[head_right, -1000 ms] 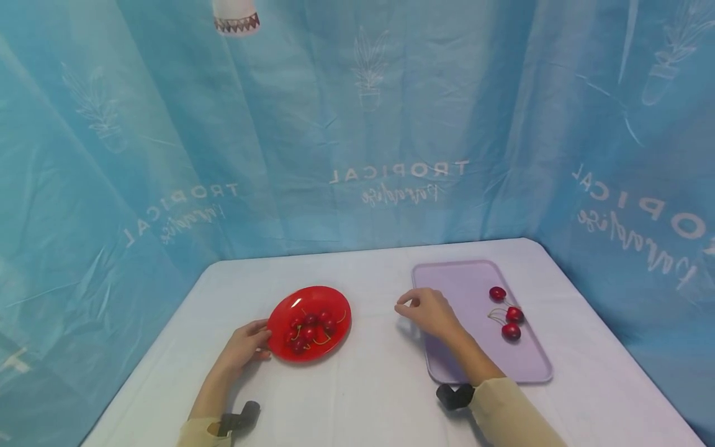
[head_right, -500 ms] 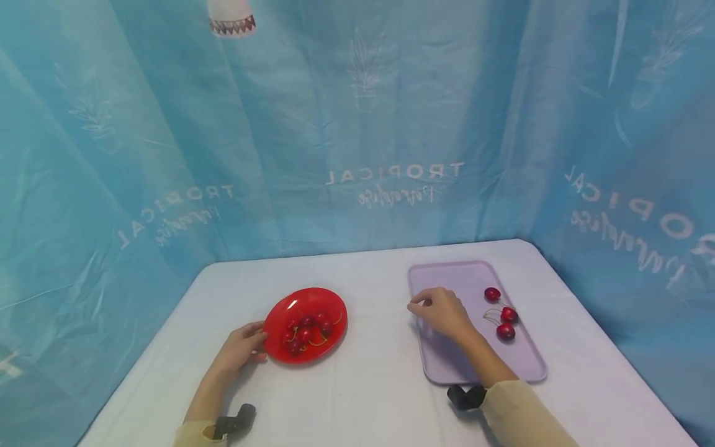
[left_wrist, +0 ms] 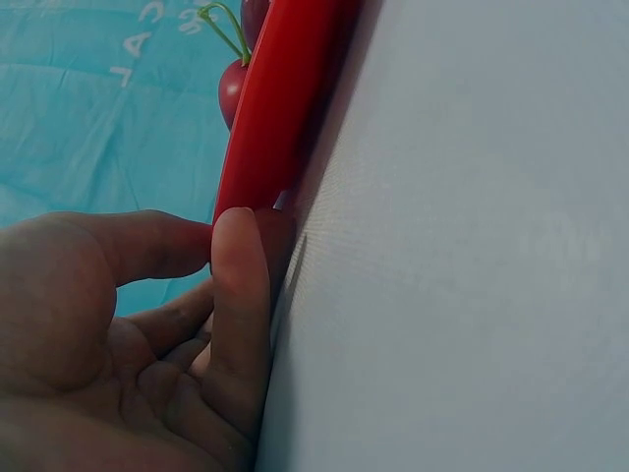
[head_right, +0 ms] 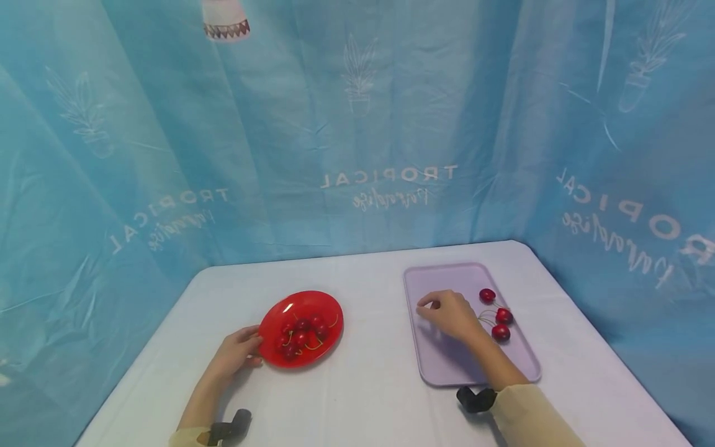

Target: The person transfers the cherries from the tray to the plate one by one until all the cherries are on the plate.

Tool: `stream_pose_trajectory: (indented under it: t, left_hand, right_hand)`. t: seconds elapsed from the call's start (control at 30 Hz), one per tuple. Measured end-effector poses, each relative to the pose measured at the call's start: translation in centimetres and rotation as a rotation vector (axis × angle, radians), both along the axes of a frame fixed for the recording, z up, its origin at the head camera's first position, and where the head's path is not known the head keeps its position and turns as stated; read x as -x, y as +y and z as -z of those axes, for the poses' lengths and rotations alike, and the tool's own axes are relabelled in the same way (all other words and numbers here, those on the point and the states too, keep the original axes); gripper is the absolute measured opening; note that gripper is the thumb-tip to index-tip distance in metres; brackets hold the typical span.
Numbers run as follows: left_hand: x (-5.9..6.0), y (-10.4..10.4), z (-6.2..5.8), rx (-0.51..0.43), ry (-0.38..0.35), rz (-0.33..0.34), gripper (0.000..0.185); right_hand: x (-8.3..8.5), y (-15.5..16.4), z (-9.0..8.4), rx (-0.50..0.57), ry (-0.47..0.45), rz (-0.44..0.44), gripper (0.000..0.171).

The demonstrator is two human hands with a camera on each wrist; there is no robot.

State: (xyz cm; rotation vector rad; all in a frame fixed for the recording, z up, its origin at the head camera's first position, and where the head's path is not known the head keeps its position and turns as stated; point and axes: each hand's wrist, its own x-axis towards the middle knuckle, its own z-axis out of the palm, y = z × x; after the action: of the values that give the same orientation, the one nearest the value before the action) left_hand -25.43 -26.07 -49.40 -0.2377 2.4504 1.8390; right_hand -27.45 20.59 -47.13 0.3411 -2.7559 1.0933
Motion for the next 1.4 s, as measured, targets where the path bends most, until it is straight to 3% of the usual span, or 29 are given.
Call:
stream_pose_trajectory:
  t: [0.23,0.5,0.6,0.9,1.4]
  left_hand:
    - [0.1,0.1,0.0,0.002,0.005,0.003,0.041]
    - [0.1,0.2,0.0,0.006,0.016,-0.014,0.040]
    - [0.3,0.5,0.1,0.001,0.020,0.016,0.041]
    - [0.3,0.1,0.3,0.024,0.001,-0.021,0.041]
    - [0.3,0.1,0.1,0.028,-0.003,-0.017,0.041]
  right_hand:
    - [-0.1,1.6,-0.3,-0.006,0.004,0.048,0.023]
    - [-0.1,3.9,-0.4,-0.012,0.041,0.038,0.022]
    - [-0.4,5.0,-0.6,-0.048,0.056,0.061,0.022]
    - [0.0,6.1,-1.2,-0.020,-0.006,0.065,0.032]
    - [-0.3,10.0,-1.1,-0.090,-0.082,0.123,0.036]
